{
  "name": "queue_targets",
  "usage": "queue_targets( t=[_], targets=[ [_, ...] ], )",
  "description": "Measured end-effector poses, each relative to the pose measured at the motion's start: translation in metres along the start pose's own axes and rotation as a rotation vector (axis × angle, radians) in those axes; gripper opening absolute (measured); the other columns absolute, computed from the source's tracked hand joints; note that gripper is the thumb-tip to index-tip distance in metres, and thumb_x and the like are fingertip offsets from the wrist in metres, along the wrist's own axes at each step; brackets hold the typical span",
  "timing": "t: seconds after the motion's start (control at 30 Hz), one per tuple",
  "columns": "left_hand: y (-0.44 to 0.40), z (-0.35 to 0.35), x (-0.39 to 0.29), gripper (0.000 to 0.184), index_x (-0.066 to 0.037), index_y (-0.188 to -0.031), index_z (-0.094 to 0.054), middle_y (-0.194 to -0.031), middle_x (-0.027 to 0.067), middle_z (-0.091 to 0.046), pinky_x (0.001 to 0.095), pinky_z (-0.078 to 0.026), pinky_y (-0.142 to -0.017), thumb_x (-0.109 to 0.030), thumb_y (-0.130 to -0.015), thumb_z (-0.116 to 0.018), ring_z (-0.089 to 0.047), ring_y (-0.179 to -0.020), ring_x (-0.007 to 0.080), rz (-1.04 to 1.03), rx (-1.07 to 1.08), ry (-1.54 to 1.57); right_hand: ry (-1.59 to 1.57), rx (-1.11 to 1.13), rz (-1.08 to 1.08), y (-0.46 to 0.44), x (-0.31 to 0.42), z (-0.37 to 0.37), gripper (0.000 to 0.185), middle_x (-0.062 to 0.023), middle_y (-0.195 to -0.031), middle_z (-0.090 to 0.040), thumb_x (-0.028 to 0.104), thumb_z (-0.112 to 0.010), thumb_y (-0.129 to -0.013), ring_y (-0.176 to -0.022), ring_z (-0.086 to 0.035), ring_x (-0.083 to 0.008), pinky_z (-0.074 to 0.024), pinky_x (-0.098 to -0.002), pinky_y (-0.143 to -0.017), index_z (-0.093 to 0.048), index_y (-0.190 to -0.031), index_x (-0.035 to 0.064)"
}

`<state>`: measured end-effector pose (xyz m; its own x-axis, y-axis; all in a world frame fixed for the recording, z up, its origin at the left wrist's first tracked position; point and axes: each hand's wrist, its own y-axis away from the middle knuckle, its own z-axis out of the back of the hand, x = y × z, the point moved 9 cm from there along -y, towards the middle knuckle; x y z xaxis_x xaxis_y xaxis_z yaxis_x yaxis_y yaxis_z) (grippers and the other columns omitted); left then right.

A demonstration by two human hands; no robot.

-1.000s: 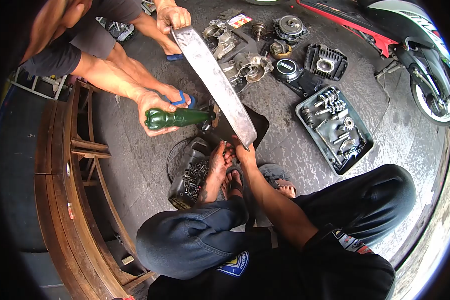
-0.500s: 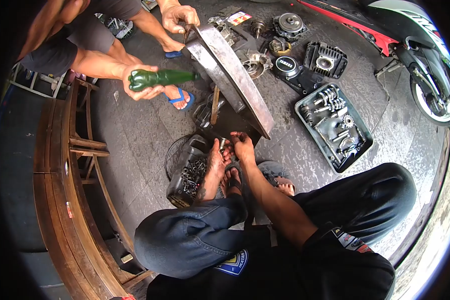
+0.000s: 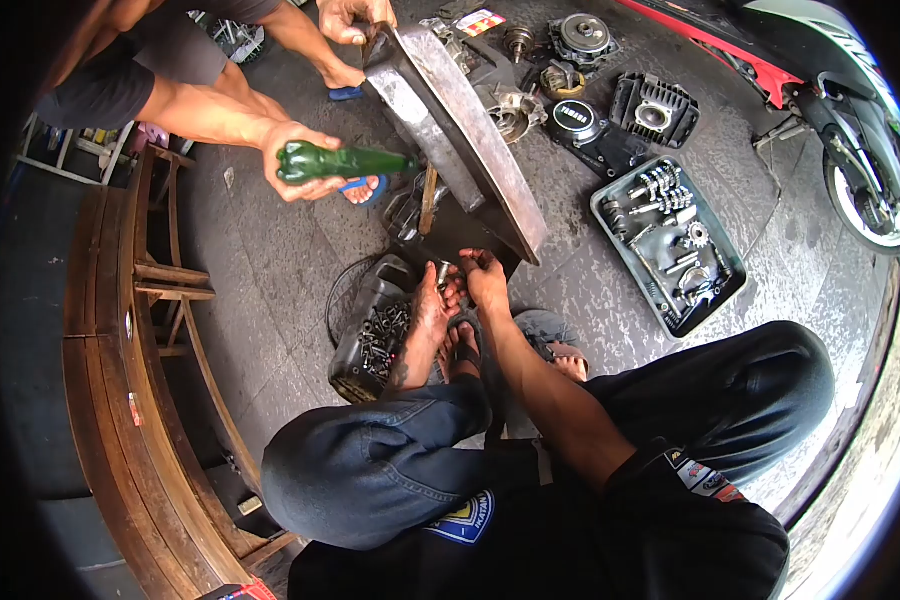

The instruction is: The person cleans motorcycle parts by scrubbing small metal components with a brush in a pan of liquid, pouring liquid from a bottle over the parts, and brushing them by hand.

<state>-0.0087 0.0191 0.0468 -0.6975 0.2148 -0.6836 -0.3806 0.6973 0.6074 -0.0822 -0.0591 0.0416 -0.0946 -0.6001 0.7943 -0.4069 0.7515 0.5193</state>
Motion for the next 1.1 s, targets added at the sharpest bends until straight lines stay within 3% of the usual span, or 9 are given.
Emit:
queue_targets(
  t=[0.3,0.43,0.6,0.67,0.73,0.8,0.9,0.93,1.1],
  targets=[
    [-0.010,0.009,0.002,0.037,-0.012,-0.087,-0.057,-0.062,-0.0046,-0.049,0.0210,-0.032,-0.044,-0.049,-0.086,-0.053,-0.044,-0.051,0.0068,-0.082,-0.022,0.127,-0.078,0.016,0.102,-0.009,0.001,0.000,0.013,-0.0033,-0.076,-0.056,0.016,-0.053,-0.089,-0.056,-0.056,-0.0115,-0.0431,-0.0230,-0.047,-0.054,-0.099,0.0070],
    [-0.018,0.017,0.016,0.028,-0.012,-0.087,-0.055,-0.075,0.0008,-0.060,0.0290,-0.048,-0.063,-0.038,-0.092,-0.044,-0.058,-0.068,0.0142,-0.034,-0.082,0.409,-0.055,0.106,0.155,0.011,0.027,-0.018,0.016,-0.0021,-0.083,-0.055,0.016,-0.052,-0.090,-0.065,-0.054,-0.0103,-0.0433,-0.0217,-0.056,-0.055,-0.102,0.0058],
    [-0.042,0.018,0.020,0.031,-0.008,-0.099,-0.055,-0.083,0.0033,-0.062,0.0315,-0.049,-0.074,-0.033,-0.094,-0.038,-0.060,-0.074,0.0187,-0.093,-0.075,0.697,0.162,0.269,0.347,0.027,0.043,-0.047,0.019,-0.0025,-0.095,-0.056,0.015,-0.050,-0.092,-0.086,-0.051,-0.0097,-0.0410,-0.0235,-0.077,-0.058,-0.104,0.0035],
    [-0.061,0.024,0.022,0.032,-0.008,-0.098,-0.055,-0.083,0.0040,-0.062,0.0314,-0.049,-0.073,-0.034,-0.093,-0.039,-0.060,-0.073,0.0198,-0.063,-0.016,0.800,0.270,0.386,0.364,0.048,0.056,-0.065,0.022,-0.0027,-0.105,-0.057,0.015,-0.047,-0.093,-0.102,-0.047,-0.0106,-0.0335,-0.0238,-0.091,-0.058,-0.107,0.0024],
    [-0.073,0.018,0.029,0.033,-0.007,-0.096,-0.056,-0.081,0.0055,-0.062,0.0313,-0.049,-0.073,-0.036,-0.092,-0.040,-0.059,-0.072,0.0219,-0.002,0.085,0.978,0.304,0.392,0.442,0.046,0.059,-0.065,0.023,-0.0031,-0.104,-0.058,0.015,-0.046,-0.093,-0.099,-0.049,-0.0102,-0.0362,-0.0238,-0.088,-0.058,-0.108,0.0022],
    [-0.027,0.007,0.004,0.035,-0.006,-0.083,-0.056,-0.069,0.0077,-0.057,0.0305,-0.045,-0.056,-0.039,-0.089,-0.046,-0.054,-0.062,0.0213,-0.002,-0.110,0.869,0.199,0.303,0.357,0.040,0.069,-0.055,0.023,-0.0025,-0.099,-0.060,0.016,-0.046,-0.094,-0.094,-0.052,-0.0101,-0.0383,-0.0234,-0.086,-0.060,-0.106,0.0025],
    [-0.035,0.020,-0.014,0.034,-0.007,-0.077,-0.054,-0.067,0.0069,-0.053,0.0280,-0.040,-0.049,-0.038,-0.089,-0.048,-0.048,-0.057,0.0194,-0.131,0.172,0.867,0.566,0.229,0.601,0.008,0.086,-0.036,0.020,-0.0111,-0.091,-0.066,0.008,-0.046,-0.089,-0.088,-0.061,-0.0165,-0.0449,-0.0272,-0.080,-0.062,-0.098,0.0006],
    [-0.035,0.025,-0.016,0.032,-0.006,-0.078,-0.053,-0.071,0.0076,-0.053,0.0281,-0.041,-0.050,-0.036,-0.090,-0.047,-0.048,-0.060,0.0190,-0.162,0.226,0.875,0.775,0.201,0.564,-0.005,0.080,-0.029,0.020,-0.0152,-0.089,-0.066,0.008,-0.048,-0.086,-0.085,-0.065,-0.0260,-0.0484,-0.0320,-0.077,-0.064,-0.098,0.0040],
    [-0.033,0.028,-0.022,0.030,-0.005,-0.082,-0.053,-0.079,0.0090,-0.053,0.0292,-0.043,-0.056,-0.033,-0.092,-0.045,-0.047,-0.067,0.0194,-0.186,0.225,0.929,1.348,0.373,0.408,-0.045,0.041,-0.009,0.024,-0.0153,-0.096,-0.064,0.015,-0.054,-0.079,-0.093,-0.059,-0.0355,-0.0468,-0.0412,-0.083,-0.065,-0.101,0.0153]
  ],
)
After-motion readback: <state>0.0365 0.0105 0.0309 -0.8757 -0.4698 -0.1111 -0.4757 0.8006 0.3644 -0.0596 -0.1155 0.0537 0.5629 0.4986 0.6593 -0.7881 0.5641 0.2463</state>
